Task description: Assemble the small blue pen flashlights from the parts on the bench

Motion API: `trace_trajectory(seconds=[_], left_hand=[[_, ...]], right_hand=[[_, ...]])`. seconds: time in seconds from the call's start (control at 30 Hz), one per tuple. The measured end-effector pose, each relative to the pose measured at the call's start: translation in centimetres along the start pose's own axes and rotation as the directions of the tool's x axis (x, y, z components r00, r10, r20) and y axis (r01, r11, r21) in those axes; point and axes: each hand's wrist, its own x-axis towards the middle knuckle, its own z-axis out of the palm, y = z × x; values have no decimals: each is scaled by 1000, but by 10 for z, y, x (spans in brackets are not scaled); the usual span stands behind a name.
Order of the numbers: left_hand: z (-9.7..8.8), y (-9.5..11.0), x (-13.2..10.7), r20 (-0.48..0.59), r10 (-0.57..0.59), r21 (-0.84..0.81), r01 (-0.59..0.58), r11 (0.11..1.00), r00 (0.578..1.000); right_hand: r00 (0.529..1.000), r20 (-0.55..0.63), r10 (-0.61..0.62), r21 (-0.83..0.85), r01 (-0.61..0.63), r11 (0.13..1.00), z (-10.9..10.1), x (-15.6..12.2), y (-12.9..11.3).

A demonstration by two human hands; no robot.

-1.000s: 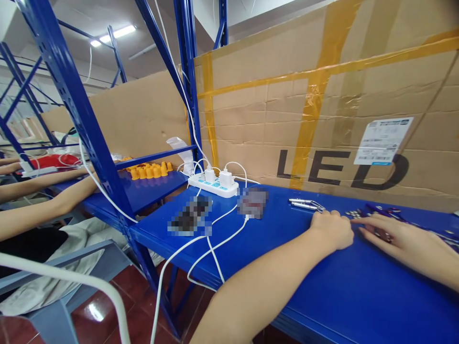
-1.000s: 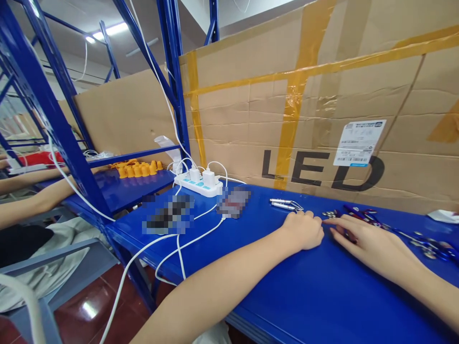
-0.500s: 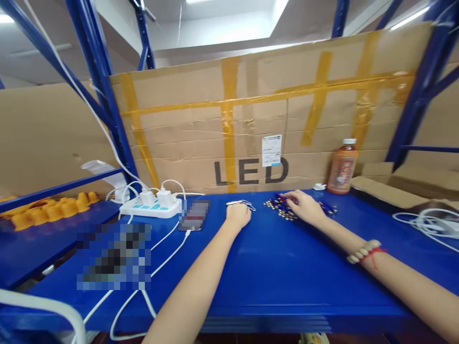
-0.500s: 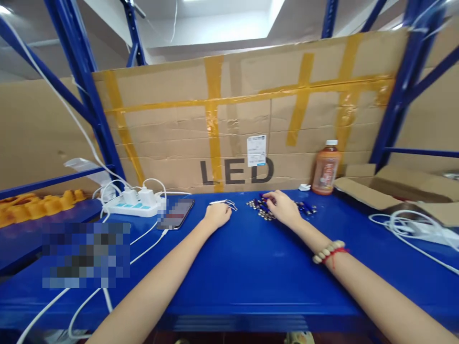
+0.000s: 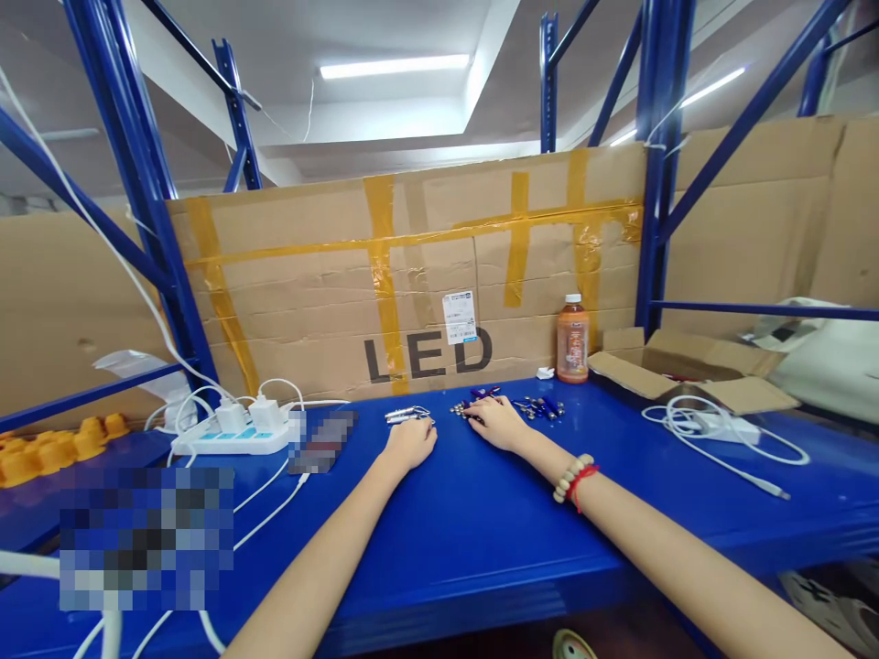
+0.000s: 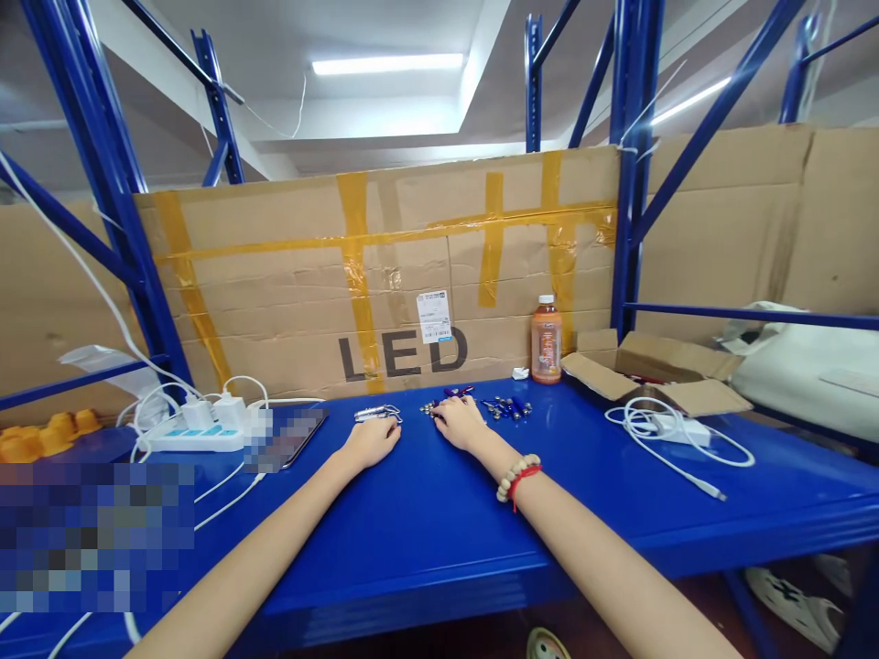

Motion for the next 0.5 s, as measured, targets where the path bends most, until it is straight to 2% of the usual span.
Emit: trace_trajectory(seconds=[0.13,0.37,0.5], left_hand=[[-1,0,-1,11,-21,6,21,1000,1000],[-2,2,-1,29,-40,24,39,999,999],[-1,1,-2,28,-54,-4,54,999,998]], right_hand=[[996,-57,63,-8,-63,998,-7,0,0],[966,-73,249,112,-240,964,-15,-2,1],[934,-195,299,269,-242,932,-13,-2,7]])
